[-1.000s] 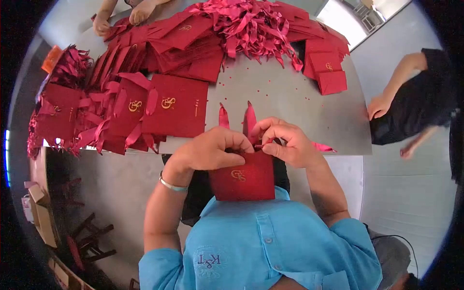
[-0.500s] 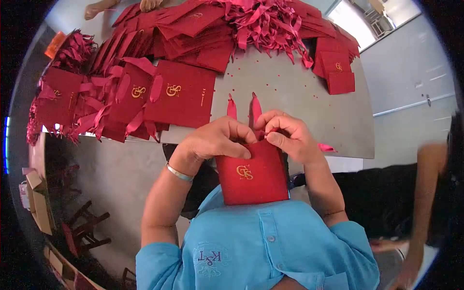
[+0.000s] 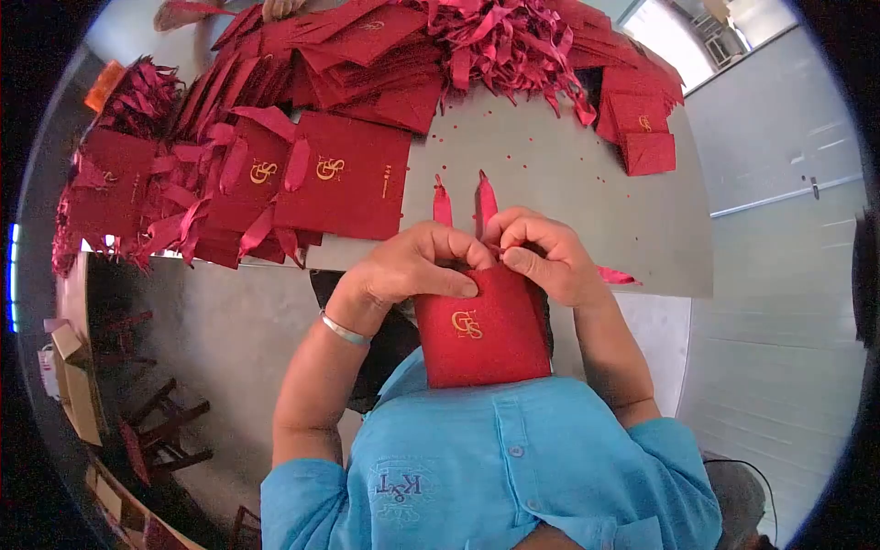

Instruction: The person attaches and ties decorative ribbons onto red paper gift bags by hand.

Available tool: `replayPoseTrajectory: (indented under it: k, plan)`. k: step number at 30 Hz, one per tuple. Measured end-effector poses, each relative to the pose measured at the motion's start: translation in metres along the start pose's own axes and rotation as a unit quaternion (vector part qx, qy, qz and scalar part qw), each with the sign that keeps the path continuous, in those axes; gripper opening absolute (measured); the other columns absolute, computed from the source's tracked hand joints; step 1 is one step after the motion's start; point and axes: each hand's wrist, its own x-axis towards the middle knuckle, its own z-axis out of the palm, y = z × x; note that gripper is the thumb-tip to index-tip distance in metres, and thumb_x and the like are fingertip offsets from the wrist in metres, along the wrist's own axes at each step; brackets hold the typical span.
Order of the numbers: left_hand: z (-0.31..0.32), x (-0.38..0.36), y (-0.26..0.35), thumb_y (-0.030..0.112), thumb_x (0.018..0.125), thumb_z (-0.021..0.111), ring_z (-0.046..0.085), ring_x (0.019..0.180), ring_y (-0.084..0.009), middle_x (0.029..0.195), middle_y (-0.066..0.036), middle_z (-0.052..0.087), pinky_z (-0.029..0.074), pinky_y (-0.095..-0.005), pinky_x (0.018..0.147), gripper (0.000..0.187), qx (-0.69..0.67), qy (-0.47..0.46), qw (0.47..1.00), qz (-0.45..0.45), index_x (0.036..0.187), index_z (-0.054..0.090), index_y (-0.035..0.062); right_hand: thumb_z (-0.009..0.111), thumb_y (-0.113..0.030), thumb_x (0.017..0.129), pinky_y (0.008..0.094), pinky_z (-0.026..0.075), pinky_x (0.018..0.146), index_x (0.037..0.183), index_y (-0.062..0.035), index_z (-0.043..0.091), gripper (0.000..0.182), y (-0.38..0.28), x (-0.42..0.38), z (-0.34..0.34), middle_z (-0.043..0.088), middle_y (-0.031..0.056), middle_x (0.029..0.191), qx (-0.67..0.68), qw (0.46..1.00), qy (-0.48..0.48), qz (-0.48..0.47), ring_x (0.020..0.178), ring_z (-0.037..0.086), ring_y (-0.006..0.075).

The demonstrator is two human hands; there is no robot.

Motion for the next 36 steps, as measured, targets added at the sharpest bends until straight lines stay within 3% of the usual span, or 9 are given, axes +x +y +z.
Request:
replayPoseTrajectory:
  k: [9,12,16,19,24,30,32,36]
  plan:
    - [-0.0001,-0.0009,-0.0006,-0.012,0.071,0.071,0.060,0.093,-0.0103,0.099,-0.003,0.067,0.048,-0.0256,0.086,0.032,-0.028,-0.017,0.999,0.007,0.101,0.067,-0.0018,0.061,-0.016,0.092,0.0313,0.043,0.084,0.083,-0.0023,0.054,0.018,0.0059,-0.0003,0.0020,0.058,0.0105,0.102,-0.025,0.999,0.016,-0.033,0.092,0.053,0.0177]
    - [0.0011,-0.0009,0.0016,-0.010,0.074,0.070,0.060,0.094,-0.0110,0.100,-0.004,0.068,0.048,-0.0263,0.087,0.029,0.035,0.033,0.999,0.002,0.102,0.067,-0.0027,0.061,-0.016,0.092,0.0319,0.043,0.084,0.083,-0.0023,0.054,0.017,0.0041,-0.0033,-0.0009,0.058,0.0113,0.104,-0.025,0.999,0.031,-0.024,0.094,0.054,0.0183]
    - [-0.0004,-0.0006,0.0001,-0.009,0.077,0.069,0.059,0.094,-0.0108,0.099,-0.003,0.067,0.047,-0.0269,0.087,0.025,0.030,-0.001,1.000,-0.003,0.101,0.067,-0.0029,0.062,-0.016,0.091,0.0325,0.043,0.085,0.084,-0.0021,0.055,0.017,0.0011,-0.0050,-0.0001,0.058,0.0120,0.105,-0.070,0.996,0.039,-0.030,0.094,0.054,0.0187]
    - [-0.0027,-0.0003,-0.0039,-0.009,0.077,0.069,0.058,0.094,-0.0102,0.099,-0.002,0.066,0.046,-0.0271,0.088,0.025,0.035,-0.016,0.999,0.014,0.101,0.066,-0.0025,0.063,-0.012,0.090,0.0288,0.044,0.078,0.085,-0.0011,0.058,0.013,0.0039,-0.0041,0.0027,0.060,0.0105,0.104,-0.053,0.996,0.054,-0.043,0.089,0.055,0.0164]
    - [-0.0035,-0.0012,-0.0033,-0.009,0.076,0.069,0.057,0.097,-0.0099,0.101,-0.001,0.065,0.045,-0.0269,0.090,0.028,0.005,-0.034,0.999,0.013,0.103,0.066,-0.0023,0.062,-0.019,0.091,0.0336,0.043,0.087,0.083,-0.0021,0.055,0.020,0.0027,-0.0039,0.0036,0.058,0.0126,0.106,-0.037,0.998,0.036,-0.022,0.096,0.053,0.0195]
    - [-0.0072,0.0013,-0.0045,-0.010,0.075,0.069,0.057,0.099,-0.0101,0.103,0.000,0.065,0.045,-0.0276,0.093,0.029,-0.027,-0.086,0.996,0.000,0.103,0.066,-0.0022,0.062,-0.018,0.091,0.0328,0.043,0.087,0.082,-0.0023,0.055,0.019,-0.0002,-0.0004,0.0043,0.058,0.0125,0.106,-0.063,0.996,0.015,-0.055,0.097,0.053,0.0192]
    - [-0.0060,0.0023,-0.0082,-0.005,0.081,0.069,0.057,0.091,-0.0053,0.097,0.003,0.065,0.047,-0.0223,0.083,0.023,-0.008,-0.058,0.997,0.052,0.103,0.066,0.0011,0.062,-0.018,0.091,0.0324,0.043,0.087,0.083,-0.0022,0.055,0.019,0.0013,-0.0014,0.0010,0.058,0.0123,0.106,-0.058,0.997,0.019,-0.040,0.097,0.053,0.0191]
    - [0.0002,0.0024,-0.0071,-0.006,0.080,0.070,0.058,0.090,-0.0057,0.096,0.002,0.066,0.048,-0.0231,0.082,0.021,0.033,0.004,0.998,0.058,0.100,0.068,0.0011,0.061,-0.016,0.092,0.0318,0.042,0.087,0.084,-0.0019,0.055,0.017,0.0050,-0.0050,-0.0020,0.058,0.0120,0.107,-0.041,0.998,0.036,-0.021,0.097,0.053,0.0189]
